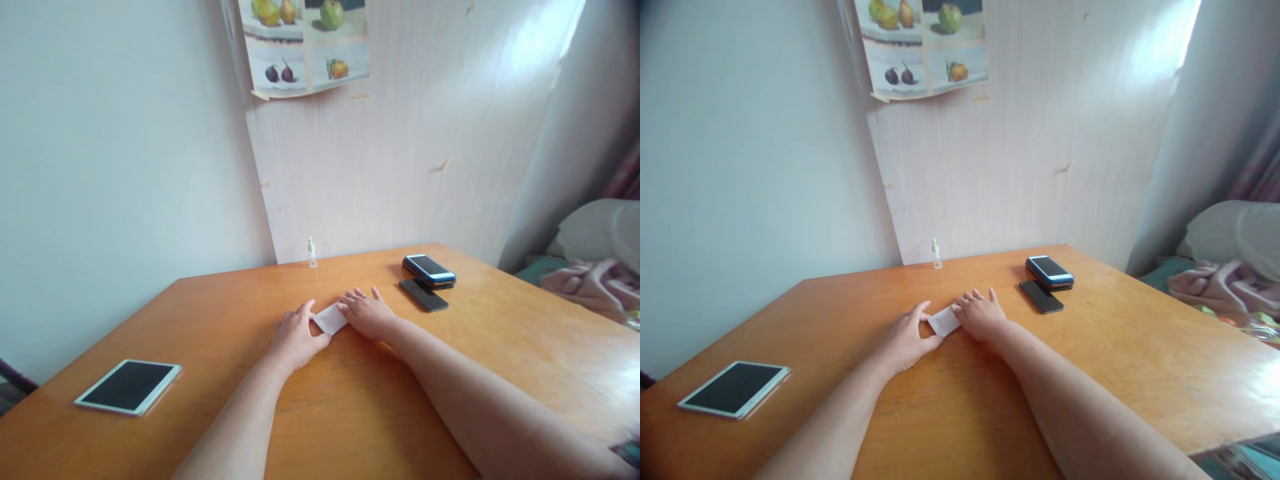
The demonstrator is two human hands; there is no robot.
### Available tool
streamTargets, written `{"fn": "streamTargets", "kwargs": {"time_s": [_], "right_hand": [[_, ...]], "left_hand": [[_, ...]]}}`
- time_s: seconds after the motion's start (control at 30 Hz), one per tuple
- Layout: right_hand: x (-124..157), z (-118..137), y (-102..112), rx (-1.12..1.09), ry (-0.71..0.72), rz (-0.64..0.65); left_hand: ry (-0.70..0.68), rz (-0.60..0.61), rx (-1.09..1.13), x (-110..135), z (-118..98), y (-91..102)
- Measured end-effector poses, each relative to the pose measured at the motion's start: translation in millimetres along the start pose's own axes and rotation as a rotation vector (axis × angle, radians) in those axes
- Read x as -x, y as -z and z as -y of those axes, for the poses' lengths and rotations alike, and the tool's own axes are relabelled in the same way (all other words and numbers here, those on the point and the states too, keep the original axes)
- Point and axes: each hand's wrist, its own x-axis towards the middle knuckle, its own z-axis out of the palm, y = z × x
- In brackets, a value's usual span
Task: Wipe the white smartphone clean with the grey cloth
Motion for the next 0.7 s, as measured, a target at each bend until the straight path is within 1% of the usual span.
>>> {"fn": "streamTargets", "kwargs": {"time_s": [0.03,0.07,0.17,0.2,0.23,0.27,0.3,0.4,0.43,0.47,0.5,0.53,0.57,0.67,0.7], "right_hand": [[1,2,0,0.002,0.006,-0.004],[4,6,0,-0.011,0.048,-0.006],[11,25,-3,-0.104,0.289,0.028],[12,29,-4,-0.123,0.345,0.042],[11,31,-5,-0.128,0.358,0.049],[9,29,-5,-0.118,0.327,0.052],[7,25,-4,-0.097,0.262,0.051],[-1,6,-3,-0.009,0.002,0.021],[-2,2,-2,0.019,-0.059,0.006],[-2,0,-3,0.042,-0.090,-0.006],[0,1,-3,0.061,-0.085,-0.018],[3,5,-5,0.074,-0.038,-0.026],[6,10,-6,0.085,0.046,-0.030],[17,27,-7,0.114,0.357,-0.038],[19,29,-6,0.128,0.427,-0.034]], "left_hand": [[0.001,0.000,-0.004,0,0,0.3],[-0.001,0.002,-0.005,0,0,0.6],[-0.012,0.018,-0.001,-1,1,0.7],[-0.009,0.022,-0.002,-1,2,0.7],[-0.006,0.025,-0.005,-1,1,0.8],[-0.001,0.024,-0.011,-1,1,0.9],[0.004,0.021,-0.018,0,0,1.1],[0.012,0.010,-0.033,0,-2,2.0],[0.014,0.011,-0.034,1,-2,2.3],[0.017,0.015,-0.034,1,-3,2.6],[0.016,0.021,-0.032,1,-2,2.8],[0.013,0.025,-0.031,0,-2,3.0],[0.006,0.029,-0.031,0,-1,3.0],[-0.016,0.035,-0.042,0,2,3.2],[-0.020,0.036,-0.044,0,2,3.3]]}}
